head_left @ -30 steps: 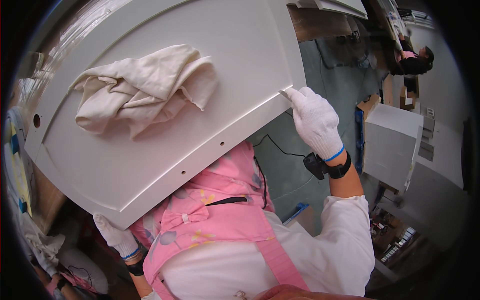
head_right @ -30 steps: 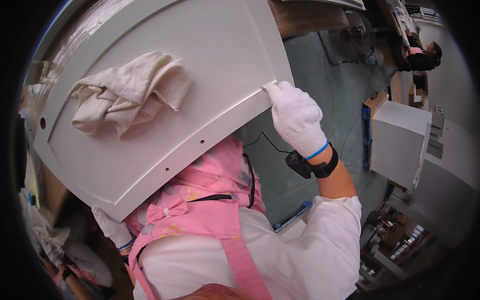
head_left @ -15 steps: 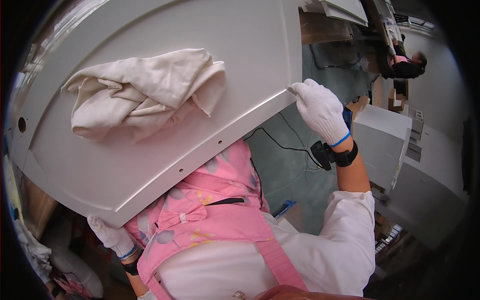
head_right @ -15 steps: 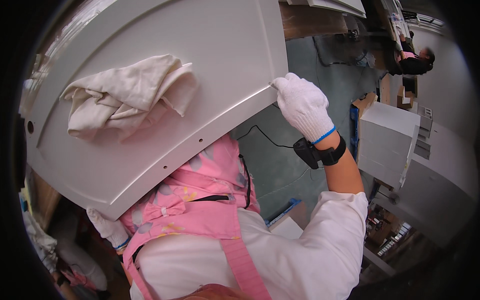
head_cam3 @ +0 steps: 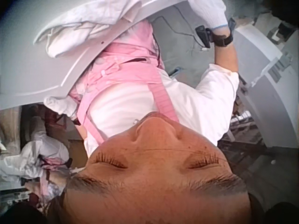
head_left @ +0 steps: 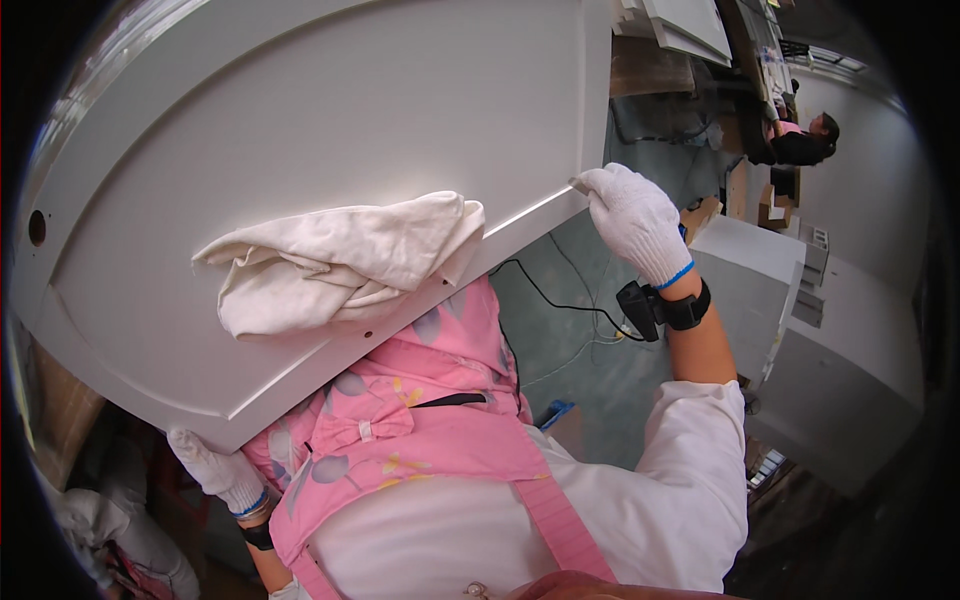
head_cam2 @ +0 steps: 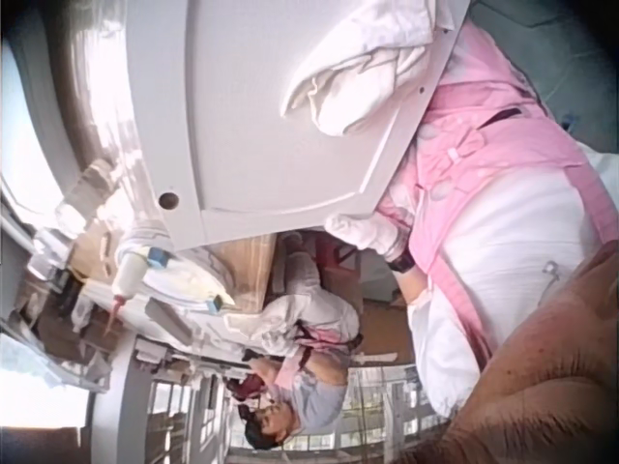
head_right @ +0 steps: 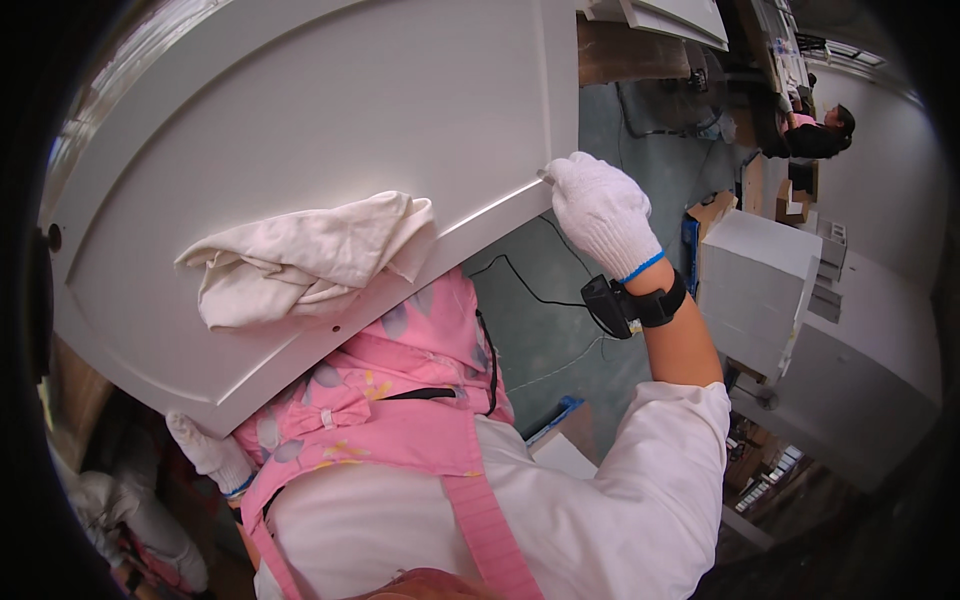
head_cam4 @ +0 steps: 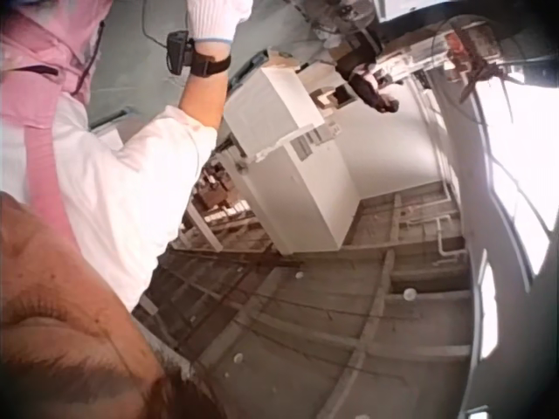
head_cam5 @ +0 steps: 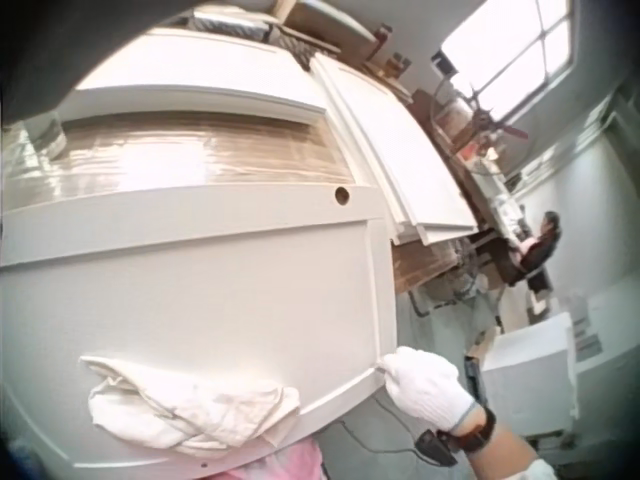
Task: Cleaning and finishing white cabinet doors using a cloth and a sanding block to smooth edges.
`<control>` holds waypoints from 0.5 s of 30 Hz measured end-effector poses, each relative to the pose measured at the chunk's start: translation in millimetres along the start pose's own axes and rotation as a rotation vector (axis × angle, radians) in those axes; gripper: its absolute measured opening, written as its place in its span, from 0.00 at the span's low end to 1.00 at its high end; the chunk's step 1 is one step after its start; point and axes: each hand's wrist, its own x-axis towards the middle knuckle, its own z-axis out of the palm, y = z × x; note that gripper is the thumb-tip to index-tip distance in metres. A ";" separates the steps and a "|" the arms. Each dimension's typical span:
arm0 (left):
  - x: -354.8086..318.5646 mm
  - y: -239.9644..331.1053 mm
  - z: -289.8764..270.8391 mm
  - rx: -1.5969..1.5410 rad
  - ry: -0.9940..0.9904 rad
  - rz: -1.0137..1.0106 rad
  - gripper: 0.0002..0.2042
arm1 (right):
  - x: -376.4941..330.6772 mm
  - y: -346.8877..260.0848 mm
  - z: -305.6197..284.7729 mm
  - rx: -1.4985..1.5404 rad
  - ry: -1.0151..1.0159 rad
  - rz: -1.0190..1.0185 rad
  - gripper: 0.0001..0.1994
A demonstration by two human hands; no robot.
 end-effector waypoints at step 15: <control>-0.1 -2.1 -5.6 0.076 0.010 0.000 0.24 | 5.8 13.4 4.7 -0.148 -0.024 0.092 0.12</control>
